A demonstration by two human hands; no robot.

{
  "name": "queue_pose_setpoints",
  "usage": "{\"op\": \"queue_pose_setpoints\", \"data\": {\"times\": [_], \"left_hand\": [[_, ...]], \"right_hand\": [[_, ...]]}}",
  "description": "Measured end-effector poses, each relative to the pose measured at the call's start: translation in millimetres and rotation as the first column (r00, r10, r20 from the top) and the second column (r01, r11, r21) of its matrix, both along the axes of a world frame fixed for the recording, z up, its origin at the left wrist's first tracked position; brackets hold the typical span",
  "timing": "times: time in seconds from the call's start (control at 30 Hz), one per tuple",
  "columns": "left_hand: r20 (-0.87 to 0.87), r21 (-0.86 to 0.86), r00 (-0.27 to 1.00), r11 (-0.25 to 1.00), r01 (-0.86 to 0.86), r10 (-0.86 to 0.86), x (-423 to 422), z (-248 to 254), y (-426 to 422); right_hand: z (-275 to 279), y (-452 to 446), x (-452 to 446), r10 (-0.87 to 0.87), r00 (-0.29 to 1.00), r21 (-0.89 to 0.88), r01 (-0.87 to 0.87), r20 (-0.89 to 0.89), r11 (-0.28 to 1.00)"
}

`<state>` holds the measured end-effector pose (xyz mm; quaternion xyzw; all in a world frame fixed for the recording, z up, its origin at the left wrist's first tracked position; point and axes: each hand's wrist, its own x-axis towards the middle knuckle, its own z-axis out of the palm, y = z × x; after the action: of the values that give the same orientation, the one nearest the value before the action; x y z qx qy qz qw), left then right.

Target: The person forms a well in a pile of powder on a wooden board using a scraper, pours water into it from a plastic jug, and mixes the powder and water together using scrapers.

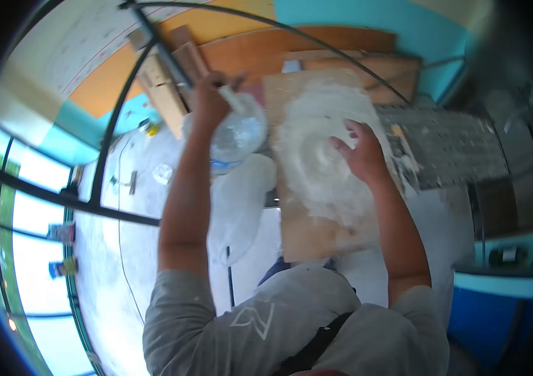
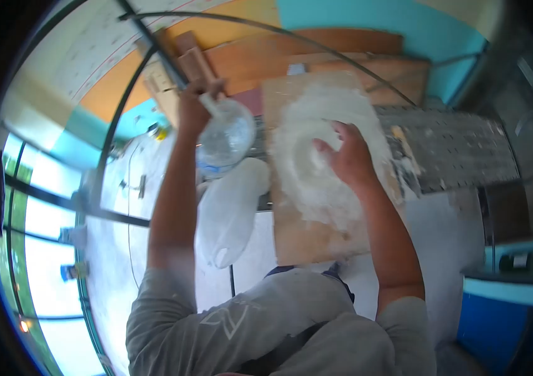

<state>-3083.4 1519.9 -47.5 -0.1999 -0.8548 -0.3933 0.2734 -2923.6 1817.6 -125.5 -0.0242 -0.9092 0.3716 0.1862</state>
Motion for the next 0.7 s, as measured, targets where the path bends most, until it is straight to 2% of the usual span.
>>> {"op": "queue_pose_setpoints", "data": {"times": [0.03, 0.07, 0.1, 0.13, 0.17, 0.23, 0.27, 0.33, 0.37, 0.4, 0.47, 0.5, 0.53, 0.57, 0.6, 0.63, 0.67, 0.7], "left_hand": [[0.002, 0.040, 1.000, 0.999, 0.019, -0.020, -5.4, -6.2, -3.2], [0.102, 0.061, 0.993, 0.996, -0.063, 0.056, 4.0, 1.2, 0.5], [0.107, 0.119, 0.994, 0.993, -0.002, -0.011, 10.9, 8.6, 0.2], [0.051, 0.088, 0.997, 0.994, -0.062, 0.057, 15.6, 11.6, 0.6], [0.150, 0.143, 0.989, 0.989, -0.035, 0.013, 13.5, 11.3, -2.2], [0.205, 0.230, 0.976, 0.973, 0.021, -0.070, 7.8, 10.0, -12.2], [0.229, 0.274, 0.966, 0.960, 0.051, -0.117, 4.8, 8.1, -17.7], [0.085, 0.337, 0.975, 0.927, 0.164, -0.203, -1.0, 2.7, -22.4], [0.012, 0.362, 0.970, 0.905, 0.222, -0.243, -2.6, -0.5, -27.9], [-0.007, 0.352, 0.959, 0.897, 0.267, -0.283, -3.3, -4.6, -35.8], [-0.044, 0.328, 0.927, 0.871, 0.367, -0.374, -2.3, -13.2, -45.5], [0.047, 0.265, 0.966, 0.936, 0.232, -0.253, 14.2, -9.1, -61.9], [0.047, 0.306, 0.997, 0.951, 0.048, -0.065, 15.0, -25.0, -75.4], [0.055, 0.345, 0.991, 0.929, -0.131, 0.119, 7.3, -55.4, -88.8], [0.101, 0.402, 0.952, 0.864, -0.303, 0.288, -5.9, -99.3, -107.3], [0.275, 0.408, 0.895, 0.800, -0.440, 0.351, -19.2, -146.9, -129.9], [0.528, 0.331, 0.774, 0.755, -0.565, 0.348, -13.9, -167.4, -141.9], [0.700, 0.424, 0.707, 0.741, -0.521, 0.097, -14.7, -193.2, -155.3]], "right_hand": [[31.2, -42.2, -6.0, 0.125, 0.988, -0.042, -0.129, -0.088, 0.991], [53.4, -79.9, -11.0, 0.204, 0.961, -0.023, -0.212, -0.188, 0.977], [66.6, -112.9, -20.6, 0.245, 0.938, -0.028, -0.260, -0.246, 0.965], [73.6, -138.5, -30.2, 0.280, 0.913, -0.033, -0.303, -0.298, 0.952], [75.2, -156.7, -38.3, 0.264, 0.927, -0.054, -0.288, -0.267, 0.956], [78.0, -185.6, -55.4, 0.222, 0.953, -0.092, -0.245, -0.206, 0.965], [75.1, -194.8, -63.1, 0.188, 0.951, -0.080, -0.213, -0.246, 0.974], [65.8, -199.6, -76.5, 0.119, 0.939, -0.061, -0.146, -0.322, 0.987], [66.7, -199.6, -79.2, 0.063, 0.964, -0.022, -0.071, -0.258, 0.997], [65.6, -198.2, -81.5, 0.053, 0.948, 0.029, -0.046, -0.313, 0.999], [65.4, -197.3, -84.2, 0.032, 0.954, -0.031, -0.043, -0.299, 0.999], [68.7, -199.4, -83.3, 0.001, 0.962, -0.065, -0.020, -0.274, 0.998], [72.5, -199.9, -81.2, -0.035, 0.967, -0.100, 0.010, -0.252, 0.995], [74.7, -197.9, -79.5, -0.077, 0.970, -0.136, 0.046, -0.229, 0.990], [72.6, -193.2, -80.0, -0.075, 0.967, -0.085, 0.056, -0.242, 0.995], [69.3, -188.7, -82.7, -0.075, 0.965, -0.033, 0.069, -0.250, 0.997], [64.6, -182.8, -83.7, -0.073, 0.964, 0.020, 0.081, -0.255, 0.997], [61.4, -177.7, -84.4, -0.071, 0.959, 0.018, 0.079, -0.276, 0.997]]}}
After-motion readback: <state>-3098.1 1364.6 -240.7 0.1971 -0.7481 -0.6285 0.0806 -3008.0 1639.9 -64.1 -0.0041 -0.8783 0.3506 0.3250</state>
